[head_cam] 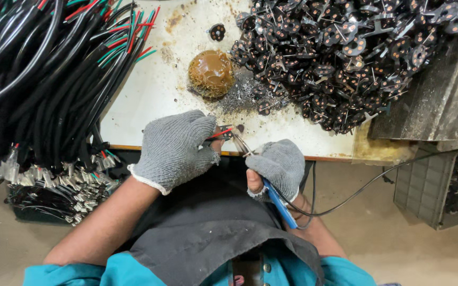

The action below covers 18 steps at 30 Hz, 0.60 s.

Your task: The person solders red and green wire ends onto small black plug components at a workbench. They hold a component in one hand, dip the wire tip into rosin flux, and apply a soldering iron to tin and attach the wires, setting finished parts aside and repeating the cycle.

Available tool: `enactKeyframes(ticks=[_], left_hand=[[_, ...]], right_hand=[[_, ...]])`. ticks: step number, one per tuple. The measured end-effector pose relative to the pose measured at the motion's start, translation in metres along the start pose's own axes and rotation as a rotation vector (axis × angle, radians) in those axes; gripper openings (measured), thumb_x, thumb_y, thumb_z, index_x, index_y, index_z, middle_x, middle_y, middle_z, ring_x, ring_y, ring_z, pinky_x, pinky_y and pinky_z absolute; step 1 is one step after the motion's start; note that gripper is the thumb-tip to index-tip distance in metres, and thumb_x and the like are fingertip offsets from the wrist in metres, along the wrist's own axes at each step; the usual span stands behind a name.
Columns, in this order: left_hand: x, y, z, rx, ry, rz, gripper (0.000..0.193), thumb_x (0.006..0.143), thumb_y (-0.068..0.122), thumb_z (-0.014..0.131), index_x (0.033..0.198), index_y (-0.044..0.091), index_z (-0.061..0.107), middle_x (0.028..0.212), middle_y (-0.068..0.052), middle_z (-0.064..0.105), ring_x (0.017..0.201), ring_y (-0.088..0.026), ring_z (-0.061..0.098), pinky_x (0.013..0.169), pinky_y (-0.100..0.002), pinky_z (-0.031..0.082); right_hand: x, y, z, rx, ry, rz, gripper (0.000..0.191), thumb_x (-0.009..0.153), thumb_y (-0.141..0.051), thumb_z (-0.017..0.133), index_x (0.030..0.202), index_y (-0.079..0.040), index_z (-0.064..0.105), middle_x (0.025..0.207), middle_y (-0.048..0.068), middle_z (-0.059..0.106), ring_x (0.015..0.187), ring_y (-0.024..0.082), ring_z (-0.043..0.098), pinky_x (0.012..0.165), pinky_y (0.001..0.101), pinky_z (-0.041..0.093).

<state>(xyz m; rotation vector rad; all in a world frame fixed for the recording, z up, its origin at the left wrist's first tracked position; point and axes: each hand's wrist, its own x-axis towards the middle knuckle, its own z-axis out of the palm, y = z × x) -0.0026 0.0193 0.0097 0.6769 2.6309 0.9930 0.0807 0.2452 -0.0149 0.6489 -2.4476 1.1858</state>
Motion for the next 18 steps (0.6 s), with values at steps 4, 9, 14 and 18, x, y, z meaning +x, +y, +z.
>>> enactKeyframes(ticks=[4, 9, 14, 18], left_hand=[[0.0019, 0.001, 0.0038, 0.06, 0.007, 0.006, 0.015, 0.08, 0.029, 0.075, 0.076, 0.016, 0.068, 0.074, -0.008, 0.065, 0.066, -0.033, 0.066, 0.057, -0.048, 0.05], [0.0025, 0.0008, 0.0061, 0.086, 0.014, 0.009, 0.016, 0.08, 0.027, 0.075, 0.075, 0.015, 0.065, 0.073, -0.009, 0.064, 0.065, -0.034, 0.066, 0.056, -0.048, 0.05], [0.0021, -0.0024, 0.0056, 0.068, 0.018, 0.033, 0.018, 0.077, 0.027, 0.076, 0.079, 0.014, 0.064, 0.075, -0.009, 0.063, 0.066, -0.034, 0.065, 0.056, -0.048, 0.049], [0.0008, -0.0079, 0.0052, 0.038, 0.066, 0.088, 0.025, 0.07, 0.026, 0.078, 0.085, 0.014, 0.063, 0.077, -0.009, 0.062, 0.068, -0.034, 0.065, 0.055, -0.048, 0.048]], right_hand=[[-0.0012, -0.0002, -0.0025, -0.093, -0.139, 0.092, 0.019, 0.089, -0.024, 0.068, 0.1, -0.009, 0.071, 0.073, 0.006, 0.059, 0.068, 0.03, 0.061, 0.067, 0.0437, 0.046], [-0.0026, 0.0012, -0.0024, -0.145, -0.196, 0.105, 0.022, 0.086, -0.028, 0.067, 0.098, -0.01, 0.073, 0.069, 0.006, 0.055, 0.065, 0.03, 0.058, 0.066, 0.0446, 0.044], [-0.0021, 0.0026, -0.0002, -0.113, -0.151, 0.079, 0.021, 0.089, -0.026, 0.068, 0.101, -0.009, 0.073, 0.075, 0.005, 0.059, 0.071, 0.029, 0.061, 0.068, 0.044, 0.046], [-0.0017, 0.0093, 0.0058, -0.342, -0.323, -0.052, 0.023, 0.066, -0.029, 0.072, 0.086, -0.018, 0.075, 0.067, 0.003, 0.061, 0.059, 0.028, 0.06, 0.054, 0.0452, 0.044]])
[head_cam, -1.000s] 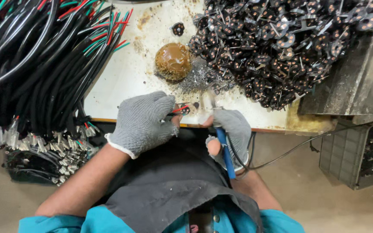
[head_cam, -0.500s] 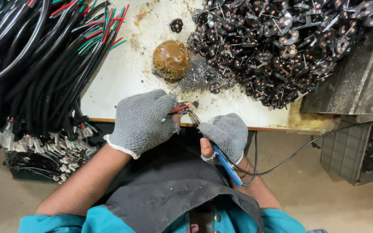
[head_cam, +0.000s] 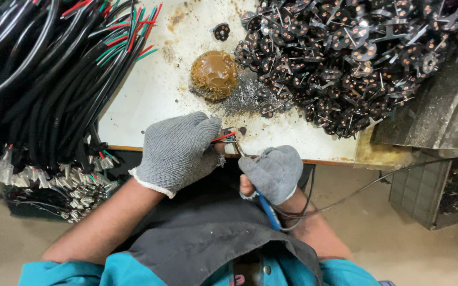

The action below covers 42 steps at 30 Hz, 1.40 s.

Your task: The person solders red and green wire ends onto small black plug components at a workbench. They hold a component in one hand, dip the wire tip into rosin flux, and apply a soldering iron to tin and attach the wires, setting finished parts aside and repeating the cycle.

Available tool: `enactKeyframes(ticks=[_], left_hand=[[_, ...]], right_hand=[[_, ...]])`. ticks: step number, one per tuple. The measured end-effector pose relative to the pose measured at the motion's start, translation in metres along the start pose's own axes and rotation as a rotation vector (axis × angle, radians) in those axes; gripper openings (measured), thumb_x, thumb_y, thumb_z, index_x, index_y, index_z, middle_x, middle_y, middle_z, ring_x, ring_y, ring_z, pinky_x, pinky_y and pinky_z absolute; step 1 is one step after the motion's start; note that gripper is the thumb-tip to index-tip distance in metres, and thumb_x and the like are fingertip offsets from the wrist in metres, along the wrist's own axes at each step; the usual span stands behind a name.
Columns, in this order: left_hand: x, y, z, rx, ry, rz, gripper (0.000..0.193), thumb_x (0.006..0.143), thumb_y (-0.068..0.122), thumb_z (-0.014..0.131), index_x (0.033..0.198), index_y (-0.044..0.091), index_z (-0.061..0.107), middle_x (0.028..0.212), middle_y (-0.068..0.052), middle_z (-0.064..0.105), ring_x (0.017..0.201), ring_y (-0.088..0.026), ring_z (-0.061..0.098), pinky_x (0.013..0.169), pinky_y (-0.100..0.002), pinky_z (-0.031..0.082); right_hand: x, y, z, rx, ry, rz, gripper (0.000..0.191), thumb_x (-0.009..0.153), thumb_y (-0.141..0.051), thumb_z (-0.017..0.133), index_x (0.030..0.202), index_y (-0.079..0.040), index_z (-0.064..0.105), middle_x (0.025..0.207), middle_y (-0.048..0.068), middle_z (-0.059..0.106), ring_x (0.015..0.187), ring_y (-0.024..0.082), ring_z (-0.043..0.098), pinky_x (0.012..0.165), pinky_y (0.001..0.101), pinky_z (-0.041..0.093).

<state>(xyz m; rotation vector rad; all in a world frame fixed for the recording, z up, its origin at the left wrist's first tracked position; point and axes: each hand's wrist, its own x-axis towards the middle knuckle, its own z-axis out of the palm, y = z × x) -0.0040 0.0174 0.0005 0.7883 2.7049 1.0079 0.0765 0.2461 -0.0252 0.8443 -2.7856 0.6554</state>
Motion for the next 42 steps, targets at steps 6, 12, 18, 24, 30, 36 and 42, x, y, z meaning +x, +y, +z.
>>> enactKeyframes(ticks=[6, 12, 18, 24, 30, 36, 42], left_hand=[[-0.001, -0.003, 0.003, -0.005, -0.017, -0.018, 0.023, 0.072, 0.026, 0.079, 0.081, 0.014, 0.061, 0.075, -0.008, 0.061, 0.066, -0.033, 0.065, 0.055, -0.048, 0.048], [-0.004, -0.002, 0.002, 0.005, 0.014, -0.003, 0.024, 0.072, 0.027, 0.079, 0.082, 0.013, 0.062, 0.076, -0.009, 0.062, 0.066, -0.034, 0.065, 0.055, -0.048, 0.048], [-0.005, 0.0, 0.001, 0.011, 0.015, -0.014, 0.024, 0.072, 0.028, 0.08, 0.081, 0.013, 0.063, 0.075, -0.009, 0.062, 0.065, -0.034, 0.065, 0.054, -0.048, 0.048], [-0.005, -0.002, -0.001, -0.027, 0.035, 0.004, 0.025, 0.072, 0.028, 0.08, 0.082, 0.013, 0.062, 0.076, -0.009, 0.061, 0.066, -0.034, 0.065, 0.055, -0.048, 0.048], [-0.003, -0.004, 0.0, -0.025, 0.034, 0.0, 0.025, 0.071, 0.026, 0.08, 0.08, 0.014, 0.06, 0.076, -0.008, 0.061, 0.066, -0.033, 0.065, 0.055, -0.047, 0.048], [-0.004, -0.001, 0.001, 0.001, 0.039, 0.0, 0.026, 0.072, 0.03, 0.08, 0.079, 0.013, 0.061, 0.074, -0.009, 0.061, 0.063, -0.034, 0.064, 0.053, -0.048, 0.047], [-0.006, 0.0, 0.0, 0.005, 0.047, 0.005, 0.022, 0.075, 0.027, 0.078, 0.081, 0.013, 0.062, 0.074, -0.01, 0.061, 0.064, -0.034, 0.064, 0.054, -0.048, 0.048]], right_hand=[[-0.008, 0.007, 0.007, -0.026, -0.282, 0.038, 0.024, 0.06, -0.035, 0.075, 0.081, -0.024, 0.074, 0.061, 0.003, 0.063, 0.053, 0.027, 0.063, 0.049, 0.045, 0.047], [-0.015, 0.006, 0.02, -0.01, -0.23, 0.169, 0.031, 0.077, -0.028, 0.075, 0.107, -0.021, 0.08, 0.08, 0.003, 0.072, 0.06, 0.024, 0.066, 0.054, 0.0397, 0.05], [-0.015, 0.004, 0.011, 0.171, 0.076, 0.022, 0.021, 0.08, -0.024, 0.067, 0.094, -0.01, 0.073, 0.075, 0.008, 0.067, 0.061, 0.03, 0.063, 0.056, 0.0432, 0.046], [-0.007, 0.003, 0.002, 0.18, -0.047, 0.006, 0.021, 0.075, -0.026, 0.068, 0.088, -0.011, 0.072, 0.079, 0.011, 0.068, 0.063, 0.032, 0.063, 0.057, 0.0452, 0.046], [-0.01, 0.005, 0.012, 0.093, -0.24, 0.114, 0.031, 0.075, -0.025, 0.072, 0.103, -0.016, 0.078, 0.084, 0.004, 0.073, 0.064, 0.023, 0.067, 0.057, 0.0396, 0.051], [-0.019, 0.005, 0.011, -0.03, -0.232, 0.033, 0.016, 0.071, -0.026, 0.077, 0.087, -0.026, 0.076, 0.068, 0.002, 0.066, 0.059, 0.025, 0.065, 0.052, 0.0428, 0.047], [-0.011, 0.003, 0.007, 0.148, 0.099, -0.095, 0.024, 0.075, -0.018, 0.077, 0.098, -0.011, 0.077, 0.067, 0.001, 0.059, 0.058, 0.026, 0.06, 0.054, 0.0418, 0.043]])
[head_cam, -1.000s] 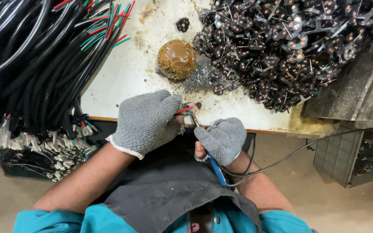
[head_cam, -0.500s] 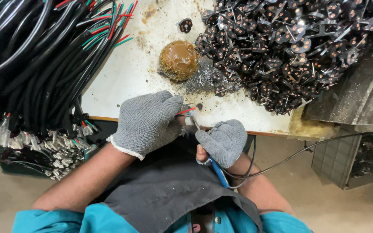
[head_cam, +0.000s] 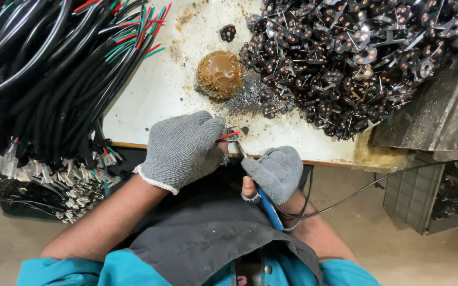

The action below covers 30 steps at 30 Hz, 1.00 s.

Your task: The person solders red and green wire ends onto small black plug components at a workbench. They hold a component in one hand, dip the wire tip into rosin flux, and apply a soldering iron to tin and attach the wires, setting finished parts aside and repeating the cycle.

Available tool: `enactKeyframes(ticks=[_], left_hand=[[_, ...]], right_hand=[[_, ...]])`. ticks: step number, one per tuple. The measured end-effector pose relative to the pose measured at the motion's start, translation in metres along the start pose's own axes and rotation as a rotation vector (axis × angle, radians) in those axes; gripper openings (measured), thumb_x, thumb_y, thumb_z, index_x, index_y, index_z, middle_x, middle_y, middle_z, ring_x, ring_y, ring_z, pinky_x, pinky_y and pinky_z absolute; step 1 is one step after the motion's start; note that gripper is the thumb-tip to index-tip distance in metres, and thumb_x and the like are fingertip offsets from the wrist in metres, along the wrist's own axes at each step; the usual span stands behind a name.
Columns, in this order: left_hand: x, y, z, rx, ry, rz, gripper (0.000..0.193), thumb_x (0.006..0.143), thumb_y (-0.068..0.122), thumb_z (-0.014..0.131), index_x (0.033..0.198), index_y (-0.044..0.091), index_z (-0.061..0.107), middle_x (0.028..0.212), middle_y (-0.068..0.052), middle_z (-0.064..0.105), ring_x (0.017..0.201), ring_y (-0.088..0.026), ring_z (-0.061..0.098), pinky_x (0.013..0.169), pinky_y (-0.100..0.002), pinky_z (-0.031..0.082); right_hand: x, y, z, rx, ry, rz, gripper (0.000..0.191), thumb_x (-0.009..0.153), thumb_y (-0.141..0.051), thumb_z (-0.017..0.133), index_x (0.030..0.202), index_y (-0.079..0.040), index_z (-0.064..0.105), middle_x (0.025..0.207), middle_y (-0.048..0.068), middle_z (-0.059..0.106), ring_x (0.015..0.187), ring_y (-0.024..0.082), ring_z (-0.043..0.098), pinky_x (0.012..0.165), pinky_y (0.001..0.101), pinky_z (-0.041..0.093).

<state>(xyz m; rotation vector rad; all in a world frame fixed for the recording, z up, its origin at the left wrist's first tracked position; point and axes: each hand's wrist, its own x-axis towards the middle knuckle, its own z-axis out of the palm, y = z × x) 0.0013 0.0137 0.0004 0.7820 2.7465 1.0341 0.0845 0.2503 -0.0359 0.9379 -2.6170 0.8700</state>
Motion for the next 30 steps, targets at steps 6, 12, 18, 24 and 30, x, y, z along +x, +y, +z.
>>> enactKeyframes(ticks=[6, 12, 18, 24, 30], left_hand=[[0.001, -0.003, -0.001, -0.027, -0.039, -0.026, 0.021, 0.072, 0.026, 0.077, 0.083, 0.014, 0.064, 0.076, -0.009, 0.062, 0.065, -0.034, 0.065, 0.054, -0.048, 0.048], [0.004, -0.004, -0.003, -0.04, -0.065, -0.036, 0.023, 0.072, 0.029, 0.079, 0.082, 0.015, 0.063, 0.076, -0.008, 0.062, 0.066, -0.034, 0.065, 0.055, -0.048, 0.048], [0.004, -0.001, -0.001, -0.001, -0.052, -0.028, 0.024, 0.072, 0.029, 0.08, 0.081, 0.015, 0.063, 0.075, -0.008, 0.062, 0.065, -0.034, 0.064, 0.054, -0.048, 0.047], [0.004, 0.004, 0.002, 0.015, -0.012, 0.007, 0.022, 0.076, 0.027, 0.079, 0.08, 0.014, 0.062, 0.074, -0.008, 0.061, 0.066, -0.033, 0.064, 0.056, -0.047, 0.049], [0.003, 0.002, 0.003, 0.026, -0.036, -0.017, 0.023, 0.074, 0.029, 0.08, 0.081, 0.014, 0.064, 0.075, -0.008, 0.062, 0.065, -0.033, 0.065, 0.054, -0.048, 0.048]], right_hand=[[0.009, -0.018, -0.005, 0.053, 0.066, 0.293, 0.021, 0.085, -0.023, 0.067, 0.098, -0.007, 0.07, 0.08, 0.01, 0.063, 0.073, 0.034, 0.062, 0.071, 0.0457, 0.047], [0.017, -0.014, -0.002, -0.008, 0.059, 0.311, 0.025, 0.085, -0.029, 0.069, 0.096, -0.006, 0.072, 0.074, 0.009, 0.061, 0.067, 0.035, 0.06, 0.067, 0.0463, 0.047], [0.016, -0.003, -0.015, 0.109, 0.021, 0.177, 0.02, 0.092, -0.023, 0.074, 0.103, -0.006, 0.072, 0.081, 0.01, 0.066, 0.071, 0.031, 0.064, 0.067, 0.0422, 0.05], [0.02, -0.011, -0.012, 0.063, 0.129, 0.244, 0.019, 0.092, -0.02, 0.071, 0.104, -0.006, 0.068, 0.077, 0.009, 0.062, 0.067, 0.031, 0.06, 0.065, 0.0445, 0.046], [0.032, -0.022, -0.012, 0.085, 0.077, 0.437, 0.021, 0.095, -0.023, 0.068, 0.109, -0.007, 0.068, 0.077, 0.008, 0.06, 0.068, 0.031, 0.058, 0.069, 0.0447, 0.045]])
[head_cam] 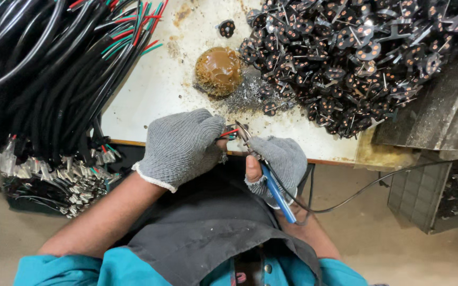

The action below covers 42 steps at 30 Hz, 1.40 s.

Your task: The person solders red and green wire ends onto small black plug components at a workbench. They hold a component in one hand, dip the wire tip into rosin flux, and apply a soldering iron to tin and attach the wires, setting finished parts aside and repeating the cycle.

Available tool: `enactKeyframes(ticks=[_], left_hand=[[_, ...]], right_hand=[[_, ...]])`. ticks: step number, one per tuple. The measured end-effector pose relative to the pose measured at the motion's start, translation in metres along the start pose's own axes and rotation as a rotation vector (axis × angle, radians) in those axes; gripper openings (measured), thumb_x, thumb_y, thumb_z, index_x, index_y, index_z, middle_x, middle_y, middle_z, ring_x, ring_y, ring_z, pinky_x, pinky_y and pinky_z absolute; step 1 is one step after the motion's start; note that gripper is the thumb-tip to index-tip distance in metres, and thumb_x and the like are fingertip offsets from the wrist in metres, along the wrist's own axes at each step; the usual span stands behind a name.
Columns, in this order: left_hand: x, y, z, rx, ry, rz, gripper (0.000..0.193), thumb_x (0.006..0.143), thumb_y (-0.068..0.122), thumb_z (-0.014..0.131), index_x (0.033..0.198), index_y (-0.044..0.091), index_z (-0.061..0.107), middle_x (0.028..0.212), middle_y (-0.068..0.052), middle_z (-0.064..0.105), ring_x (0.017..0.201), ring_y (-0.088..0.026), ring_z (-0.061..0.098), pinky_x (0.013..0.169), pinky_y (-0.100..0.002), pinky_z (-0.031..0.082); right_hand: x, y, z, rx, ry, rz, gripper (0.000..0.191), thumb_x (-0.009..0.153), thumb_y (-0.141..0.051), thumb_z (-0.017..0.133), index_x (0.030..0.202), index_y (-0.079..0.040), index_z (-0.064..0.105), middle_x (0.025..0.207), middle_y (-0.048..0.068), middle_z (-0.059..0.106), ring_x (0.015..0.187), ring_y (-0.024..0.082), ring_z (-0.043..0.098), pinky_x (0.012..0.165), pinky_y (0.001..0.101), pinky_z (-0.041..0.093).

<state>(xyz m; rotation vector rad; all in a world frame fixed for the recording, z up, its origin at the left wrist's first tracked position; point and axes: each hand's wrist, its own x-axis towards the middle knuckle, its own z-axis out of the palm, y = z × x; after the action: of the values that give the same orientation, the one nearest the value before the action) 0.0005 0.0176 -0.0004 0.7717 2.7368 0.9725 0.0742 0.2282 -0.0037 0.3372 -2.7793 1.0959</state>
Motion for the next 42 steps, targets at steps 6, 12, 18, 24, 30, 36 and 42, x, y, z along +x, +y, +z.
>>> enactKeyframes(ticks=[6, 12, 18, 24, 30, 36, 42], left_hand=[[-0.001, -0.003, -0.001, -0.026, 0.017, 0.019, 0.021, 0.074, 0.027, 0.079, 0.084, 0.015, 0.065, 0.075, -0.008, 0.062, 0.064, -0.033, 0.065, 0.054, -0.047, 0.048], [-0.001, -0.004, -0.001, -0.028, 0.01, 0.013, 0.021, 0.073, 0.027, 0.079, 0.082, 0.015, 0.064, 0.075, -0.008, 0.061, 0.065, -0.032, 0.065, 0.055, -0.047, 0.049], [-0.001, -0.006, 0.001, -0.023, 0.004, 0.008, 0.021, 0.07, 0.025, 0.079, 0.085, 0.016, 0.066, 0.076, -0.007, 0.062, 0.066, -0.032, 0.066, 0.054, -0.047, 0.049], [-0.001, -0.005, -0.002, -0.029, -0.019, 0.002, 0.022, 0.073, 0.028, 0.079, 0.088, 0.017, 0.068, 0.077, -0.007, 0.063, 0.066, -0.032, 0.066, 0.054, -0.046, 0.049], [-0.001, -0.003, -0.005, -0.058, 0.002, 0.02, 0.02, 0.076, 0.029, 0.078, 0.091, 0.018, 0.07, 0.077, -0.007, 0.063, 0.067, -0.031, 0.066, 0.055, -0.046, 0.05], [0.001, 0.002, -0.005, 0.017, -0.052, -0.04, 0.018, 0.077, 0.033, 0.076, 0.085, 0.017, 0.071, 0.076, -0.008, 0.064, 0.066, -0.031, 0.067, 0.054, -0.047, 0.05], [0.001, 0.003, -0.005, -0.01, -0.016, -0.049, 0.019, 0.077, 0.034, 0.077, 0.083, 0.017, 0.071, 0.074, -0.008, 0.064, 0.065, -0.032, 0.067, 0.054, -0.047, 0.05]], right_hand=[[0.002, -0.003, -0.006, 0.046, -0.049, 0.019, 0.023, 0.094, -0.025, 0.068, 0.108, -0.007, 0.068, 0.08, 0.009, 0.062, 0.072, 0.033, 0.06, 0.072, 0.0457, 0.045], [-0.004, 0.01, 0.005, 0.086, 0.102, -0.208, 0.016, 0.088, -0.023, 0.075, 0.098, -0.01, 0.075, 0.074, 0.002, 0.064, 0.067, 0.021, 0.064, 0.065, 0.0372, 0.049], [-0.014, 0.011, 0.007, 0.151, 0.015, -0.209, 0.026, 0.083, -0.005, 0.084, 0.107, -0.012, 0.077, 0.078, -0.002, 0.065, 0.068, 0.017, 0.064, 0.062, 0.0315, 0.047], [0.001, 0.001, 0.002, 0.057, 0.064, -0.238, 0.031, 0.077, -0.005, 0.085, 0.106, -0.014, 0.076, 0.077, -0.002, 0.063, 0.068, 0.019, 0.061, 0.064, 0.0333, 0.044], [0.012, -0.012, -0.004, -0.029, 0.046, -0.213, 0.034, 0.071, -0.006, 0.091, 0.099, -0.02, 0.079, 0.075, -0.004, 0.058, 0.068, 0.018, 0.055, 0.063, 0.0353, 0.036], [0.014, -0.013, -0.01, -0.142, 0.022, -0.307, 0.038, 0.069, -0.006, 0.087, 0.102, -0.025, 0.081, 0.078, -0.003, 0.051, 0.074, 0.021, 0.054, 0.069, 0.0364, 0.04], [0.008, -0.007, -0.012, -0.207, -0.036, -0.371, 0.04, 0.065, -0.009, 0.085, 0.099, -0.028, 0.082, 0.074, -0.003, 0.05, 0.069, 0.023, 0.052, 0.067, 0.0388, 0.038]])
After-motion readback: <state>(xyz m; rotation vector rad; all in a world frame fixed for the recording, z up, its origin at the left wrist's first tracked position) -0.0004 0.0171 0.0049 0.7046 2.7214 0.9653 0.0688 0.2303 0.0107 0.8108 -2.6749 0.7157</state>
